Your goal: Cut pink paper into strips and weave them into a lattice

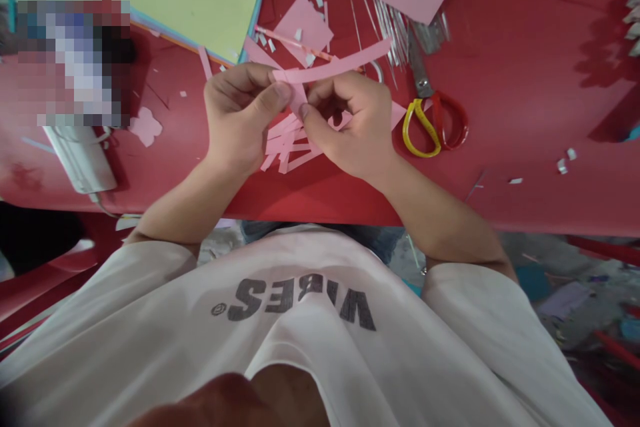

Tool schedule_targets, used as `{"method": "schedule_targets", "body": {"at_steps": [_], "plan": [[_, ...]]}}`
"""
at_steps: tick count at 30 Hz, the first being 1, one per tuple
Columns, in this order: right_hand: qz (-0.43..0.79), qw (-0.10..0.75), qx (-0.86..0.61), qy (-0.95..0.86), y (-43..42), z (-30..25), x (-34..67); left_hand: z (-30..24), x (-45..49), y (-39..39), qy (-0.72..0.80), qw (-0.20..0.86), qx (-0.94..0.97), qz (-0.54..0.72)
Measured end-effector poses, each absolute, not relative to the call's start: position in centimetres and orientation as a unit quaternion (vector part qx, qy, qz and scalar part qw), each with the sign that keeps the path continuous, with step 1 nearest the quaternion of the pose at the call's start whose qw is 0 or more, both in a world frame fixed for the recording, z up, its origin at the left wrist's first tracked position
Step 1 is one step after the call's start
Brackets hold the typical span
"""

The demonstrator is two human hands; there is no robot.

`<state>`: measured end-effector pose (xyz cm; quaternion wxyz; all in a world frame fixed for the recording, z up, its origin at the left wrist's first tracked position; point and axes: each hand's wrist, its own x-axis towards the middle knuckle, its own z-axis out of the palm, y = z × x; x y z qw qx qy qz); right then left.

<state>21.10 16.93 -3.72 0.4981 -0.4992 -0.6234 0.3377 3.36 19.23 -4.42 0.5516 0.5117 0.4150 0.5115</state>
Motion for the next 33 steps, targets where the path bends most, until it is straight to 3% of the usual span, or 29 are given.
{"method": "schedule_targets", "body": {"at_steps": [12, 23, 33], "plan": [[0.361, 0.485, -0.505, -0.616, 16.7, -3.6, 21.0, -5.7, 3.2, 19.1, 0.463, 0.539, 0.499, 0.496], [0.379, 0.455, -0.49, -0.64, 17.2, -3.5, 21.4, -8.7, 2.5, 21.7, 0.326, 0.549, 0.53, 0.558], [0.373, 0.456, -0.478, -0.652, 17.3, -4.2, 20.9, -10.1, 2.6, 21.8, 0.328, 0.56, 0.52, 0.556]]}}
